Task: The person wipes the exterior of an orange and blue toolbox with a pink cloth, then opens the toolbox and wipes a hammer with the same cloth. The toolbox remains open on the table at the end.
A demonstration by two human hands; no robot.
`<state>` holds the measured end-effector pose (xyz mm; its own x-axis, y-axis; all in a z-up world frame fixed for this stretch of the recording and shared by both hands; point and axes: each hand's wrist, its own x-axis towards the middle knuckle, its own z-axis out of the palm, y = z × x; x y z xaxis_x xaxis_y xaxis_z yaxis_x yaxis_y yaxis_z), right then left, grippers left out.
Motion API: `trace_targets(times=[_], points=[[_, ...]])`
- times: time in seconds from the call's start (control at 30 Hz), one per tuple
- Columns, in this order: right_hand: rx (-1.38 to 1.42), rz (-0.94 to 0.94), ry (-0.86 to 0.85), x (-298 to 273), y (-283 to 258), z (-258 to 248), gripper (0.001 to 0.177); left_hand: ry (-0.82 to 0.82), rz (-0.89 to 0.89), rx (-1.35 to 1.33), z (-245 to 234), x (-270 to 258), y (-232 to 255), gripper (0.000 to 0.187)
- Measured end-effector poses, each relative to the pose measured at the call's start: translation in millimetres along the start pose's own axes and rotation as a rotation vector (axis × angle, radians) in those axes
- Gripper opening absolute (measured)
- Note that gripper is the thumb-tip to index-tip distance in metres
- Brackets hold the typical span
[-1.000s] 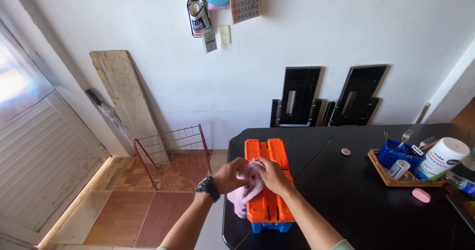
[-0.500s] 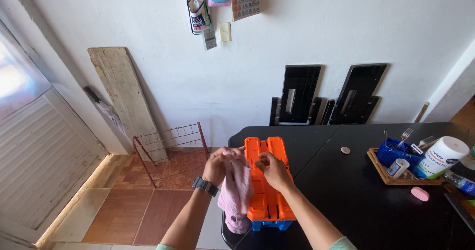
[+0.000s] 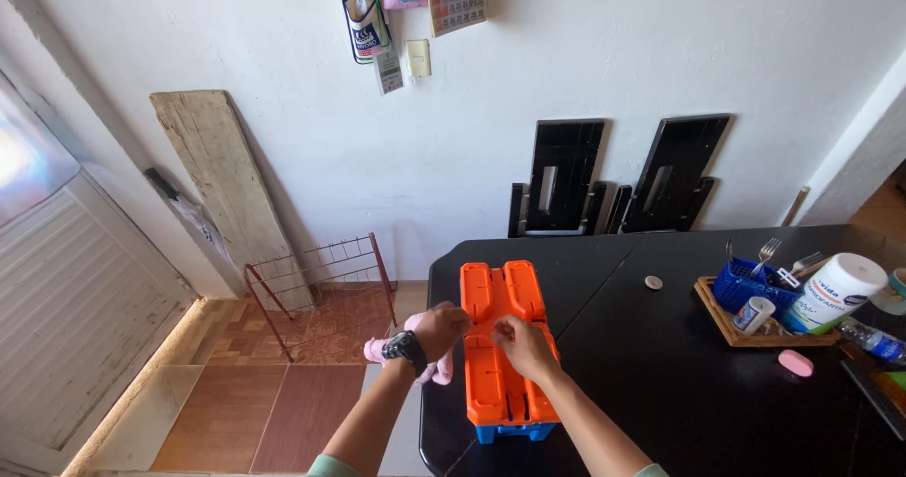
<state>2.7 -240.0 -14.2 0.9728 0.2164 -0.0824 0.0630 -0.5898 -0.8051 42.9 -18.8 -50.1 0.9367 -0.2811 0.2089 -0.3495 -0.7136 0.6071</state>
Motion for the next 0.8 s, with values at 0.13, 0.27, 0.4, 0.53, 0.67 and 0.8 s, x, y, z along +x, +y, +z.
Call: trace_targets(times=[0.13,0.27,0.4,0.53,0.67,0.8], points=[[0.015,0.024,-0.012,-1.1,13.1,10.4,0.021,-0.108,-0.039,0.111,50.5,14.9,-36.2,0.018],[-0.014,0.095,-0.027,-8.7,7.8,11.2,0.017,-0.239,0.204,0.337,31.1,17.3,-24.4,0.012],[-0.070,0.112,-0.021,-7.7,12.0,16.1,0.014,-0.201,0.284,0.279,43.5,32.7,-37.8,0.011],[-0.126,0.085,-0.019,-12.8,2.7,14.3,0.014,-0.226,0.288,0.426,34.5,33.1,-13.7,0.004],[-0.122,0.024,-0.001,-9.4,9.6,19.3,0.010,-0.295,0.369,0.466,35.2,35.5,-9.4,0.014],[-0.093,-0.032,0.052,-0.6,31.1,30.5,0.015,-0.353,0.399,0.501,36.3,40.2,-11.7,0.023]])
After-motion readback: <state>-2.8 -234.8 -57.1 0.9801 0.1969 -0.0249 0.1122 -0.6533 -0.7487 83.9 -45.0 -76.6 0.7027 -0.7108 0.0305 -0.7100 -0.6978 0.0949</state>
